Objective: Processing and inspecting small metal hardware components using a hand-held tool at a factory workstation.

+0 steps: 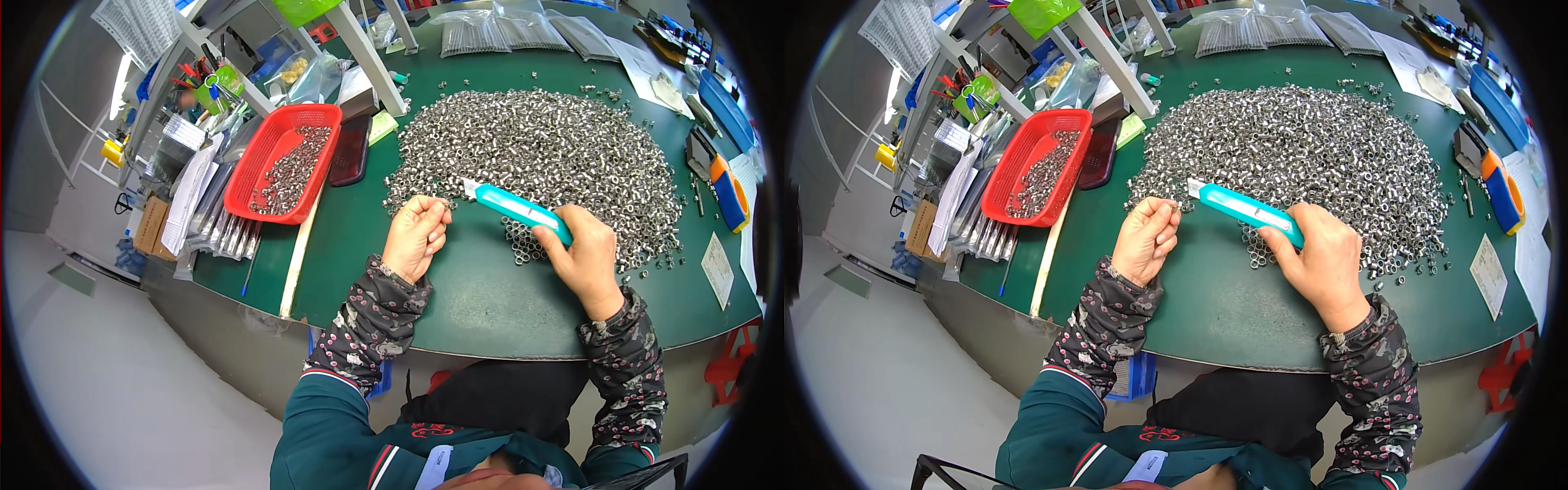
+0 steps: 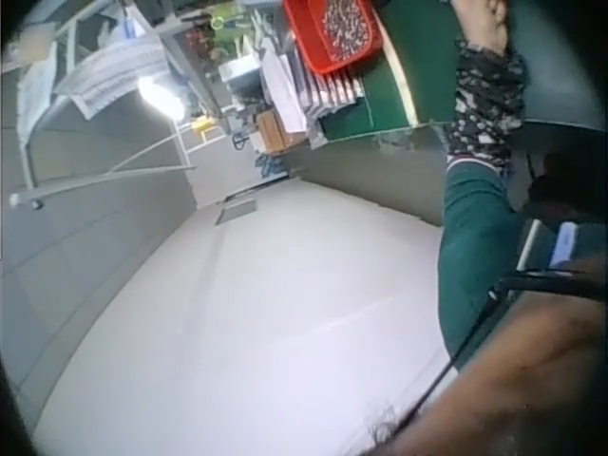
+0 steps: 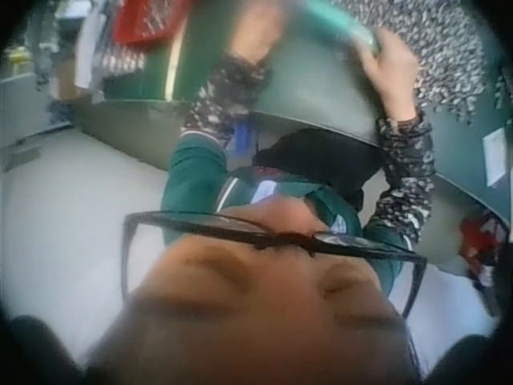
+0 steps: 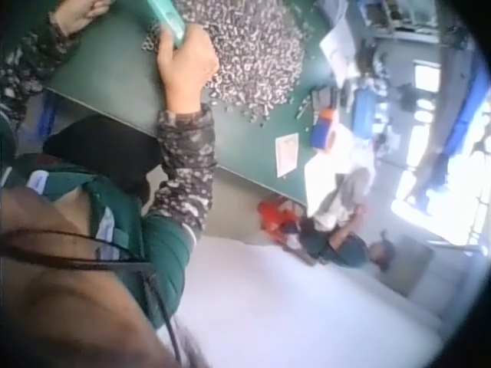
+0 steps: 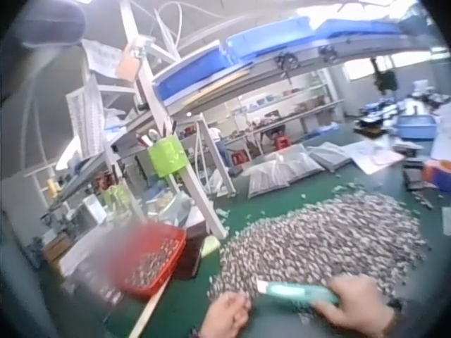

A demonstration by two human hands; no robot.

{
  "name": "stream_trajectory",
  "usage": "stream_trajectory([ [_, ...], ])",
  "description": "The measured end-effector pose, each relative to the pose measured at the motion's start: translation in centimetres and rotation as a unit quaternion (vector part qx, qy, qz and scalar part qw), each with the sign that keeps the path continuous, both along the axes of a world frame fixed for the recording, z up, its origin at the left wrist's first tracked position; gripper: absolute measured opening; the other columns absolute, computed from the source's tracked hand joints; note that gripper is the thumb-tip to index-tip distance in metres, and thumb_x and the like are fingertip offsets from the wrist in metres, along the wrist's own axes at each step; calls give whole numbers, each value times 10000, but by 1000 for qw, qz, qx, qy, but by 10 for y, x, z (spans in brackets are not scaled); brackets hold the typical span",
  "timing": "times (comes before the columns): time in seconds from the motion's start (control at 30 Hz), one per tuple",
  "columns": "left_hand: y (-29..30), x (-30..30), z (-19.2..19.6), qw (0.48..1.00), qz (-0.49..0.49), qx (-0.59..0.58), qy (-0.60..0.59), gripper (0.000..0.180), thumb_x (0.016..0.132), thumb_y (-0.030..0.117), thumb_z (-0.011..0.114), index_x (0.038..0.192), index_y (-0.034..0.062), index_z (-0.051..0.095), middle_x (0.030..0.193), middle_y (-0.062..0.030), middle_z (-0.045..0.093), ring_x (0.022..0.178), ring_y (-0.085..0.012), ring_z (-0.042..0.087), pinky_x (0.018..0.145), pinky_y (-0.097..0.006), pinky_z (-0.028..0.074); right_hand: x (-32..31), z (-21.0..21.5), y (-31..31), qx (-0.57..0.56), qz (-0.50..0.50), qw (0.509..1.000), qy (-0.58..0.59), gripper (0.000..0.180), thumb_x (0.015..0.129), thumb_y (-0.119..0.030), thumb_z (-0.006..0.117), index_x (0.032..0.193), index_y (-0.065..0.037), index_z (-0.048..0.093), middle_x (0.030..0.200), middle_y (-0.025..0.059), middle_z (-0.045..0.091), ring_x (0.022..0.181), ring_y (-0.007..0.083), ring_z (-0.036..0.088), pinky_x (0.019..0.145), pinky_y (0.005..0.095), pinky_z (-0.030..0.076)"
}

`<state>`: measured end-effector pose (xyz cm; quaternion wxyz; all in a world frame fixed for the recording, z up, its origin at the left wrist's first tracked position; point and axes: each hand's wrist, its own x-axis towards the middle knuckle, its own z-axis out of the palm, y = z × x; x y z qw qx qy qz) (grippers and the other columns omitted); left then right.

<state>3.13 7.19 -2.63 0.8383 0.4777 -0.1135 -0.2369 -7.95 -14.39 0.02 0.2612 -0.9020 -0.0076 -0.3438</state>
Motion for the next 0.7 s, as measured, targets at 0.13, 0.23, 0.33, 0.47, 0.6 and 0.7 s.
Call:
stream_trajectory([
  [0.13,0,1,2,999,-32,-11,20,100,910,131,467,923,48,521,779,-48,504,532,-52,377,396,-156,295,2,1,-4,52,-20,998,18,274,735,-283,666,711,-36,549,570,106,506,511,275,526,460,359,390],
  [0.23,-3,-1,11,994,-62,-42,82,82,896,135,473,886,61,507,796,-47,495,566,-73,394,400,-166,291,5,3,-8,104,-22,994,21,281,758,-297,649,714,-37,552,565,113,508,498,273,518,460,357,384],
  [0.33,-12,0,15,992,-106,26,62,32,864,98,504,875,67,506,758,-21,491,554,-64,389,403,-166,288,5,1,-11,138,-21,990,16,286,762,-303,647,712,-40,549,562,114,501,492,273,508,457,354,376],
  [0.47,-37,-3,14,856,-80,421,-289,111,770,98,625,856,49,574,649,57,446,568,-45,440,499,-209,367,4,2,-11,132,-25,991,-4,288,754,-302,657,701,-42,545,554,111,489,485,267,503,453,354,378],
  [0.6,-55,-4,17,704,15,534,-467,197,676,115,669,852,47,613,683,-36,483,612,-142,489,584,-287,413,3,4,-10,117,-23,993,-10,279,745,-292,662,691,-43,548,564,105,496,487,261,509,450,351,384],
  [0.7,-62,-4,14,716,11,530,-453,201,670,118,669,852,57,613,721,-72,515,647,-207,523,598,-331,426,2,6,-10,114,-18,993,-29,274,741,-287,663,688,-43,549,574,104,503,490,262,515,450,350,385],
])
